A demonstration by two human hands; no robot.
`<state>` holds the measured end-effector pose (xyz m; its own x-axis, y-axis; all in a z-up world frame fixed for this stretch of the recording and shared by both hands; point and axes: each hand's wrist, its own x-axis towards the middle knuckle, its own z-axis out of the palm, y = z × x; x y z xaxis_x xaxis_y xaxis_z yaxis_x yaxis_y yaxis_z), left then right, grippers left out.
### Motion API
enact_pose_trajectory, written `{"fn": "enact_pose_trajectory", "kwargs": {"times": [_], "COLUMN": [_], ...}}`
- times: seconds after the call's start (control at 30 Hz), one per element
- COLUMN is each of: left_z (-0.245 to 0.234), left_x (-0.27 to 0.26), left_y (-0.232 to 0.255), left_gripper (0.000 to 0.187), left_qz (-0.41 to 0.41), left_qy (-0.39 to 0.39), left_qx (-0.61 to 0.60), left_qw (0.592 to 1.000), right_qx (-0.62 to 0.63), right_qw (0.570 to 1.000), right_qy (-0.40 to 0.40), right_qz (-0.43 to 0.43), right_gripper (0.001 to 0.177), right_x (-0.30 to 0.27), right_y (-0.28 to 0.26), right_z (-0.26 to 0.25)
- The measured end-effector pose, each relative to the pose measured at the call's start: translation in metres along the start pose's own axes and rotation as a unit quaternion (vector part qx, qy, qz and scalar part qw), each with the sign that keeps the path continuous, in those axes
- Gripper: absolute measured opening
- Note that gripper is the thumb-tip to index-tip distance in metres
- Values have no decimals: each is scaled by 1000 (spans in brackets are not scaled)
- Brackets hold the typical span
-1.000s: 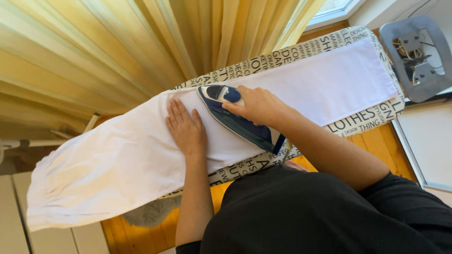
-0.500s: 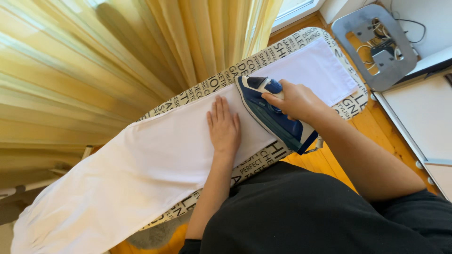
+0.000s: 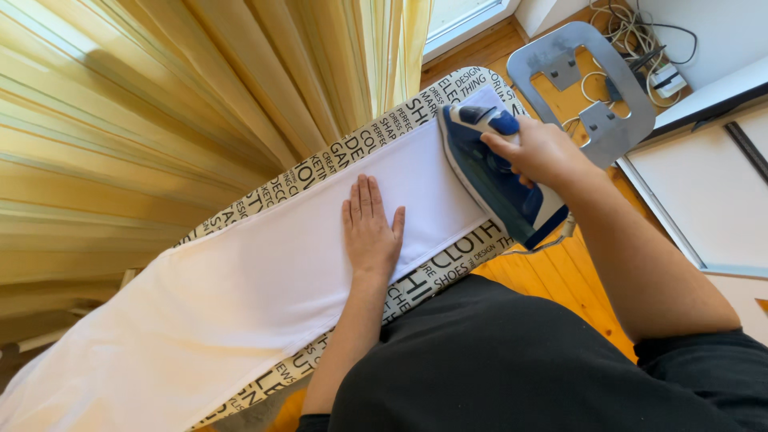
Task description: The person irons a white garment on an ironing board using an iron, smoothing different sections of the fabric and turning the garment over to iron both sides.
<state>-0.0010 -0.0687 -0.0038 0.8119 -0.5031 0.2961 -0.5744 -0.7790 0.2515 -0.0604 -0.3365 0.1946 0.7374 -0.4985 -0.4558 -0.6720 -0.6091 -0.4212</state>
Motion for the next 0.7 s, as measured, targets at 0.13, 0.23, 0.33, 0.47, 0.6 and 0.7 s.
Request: {"fn": "enact_pose_trajectory", "kwargs": {"times": [0.13, 0.23, 0.33, 0.47, 0.6, 0.7], "left_z": [1, -26, -21, -18, -15, -17], "left_x": [-2, 7, 4, 5, 3, 5], "left_y": [1, 6, 6, 8, 10, 15], "left_gripper": [75, 76, 76, 76, 79, 82], "left_qz": [3, -30, -30, -52, -64, -81], "left_qy": [12, -141, -126, -148, -117, -116], "left_qx": [17, -5, 8, 31, 36, 45], "left_qw": [1000, 990, 992, 987, 990, 989], "right_qx": [-20, -57, -61, -89, -82, -110], "right_qw": [1000, 997, 995, 988, 979, 971], "right_qy": [4, -48, -73, -125, -186, -208], "right_qz": [-9, 22, -17, -7, -5, -27], "right_gripper": [57, 39, 38, 42, 33, 29], "right_x": [16, 9, 13, 32, 45, 52], "right_y": [29, 13, 21, 20, 3, -8], "right_z": [-22, -46, -62, -75, -81, -80]}}
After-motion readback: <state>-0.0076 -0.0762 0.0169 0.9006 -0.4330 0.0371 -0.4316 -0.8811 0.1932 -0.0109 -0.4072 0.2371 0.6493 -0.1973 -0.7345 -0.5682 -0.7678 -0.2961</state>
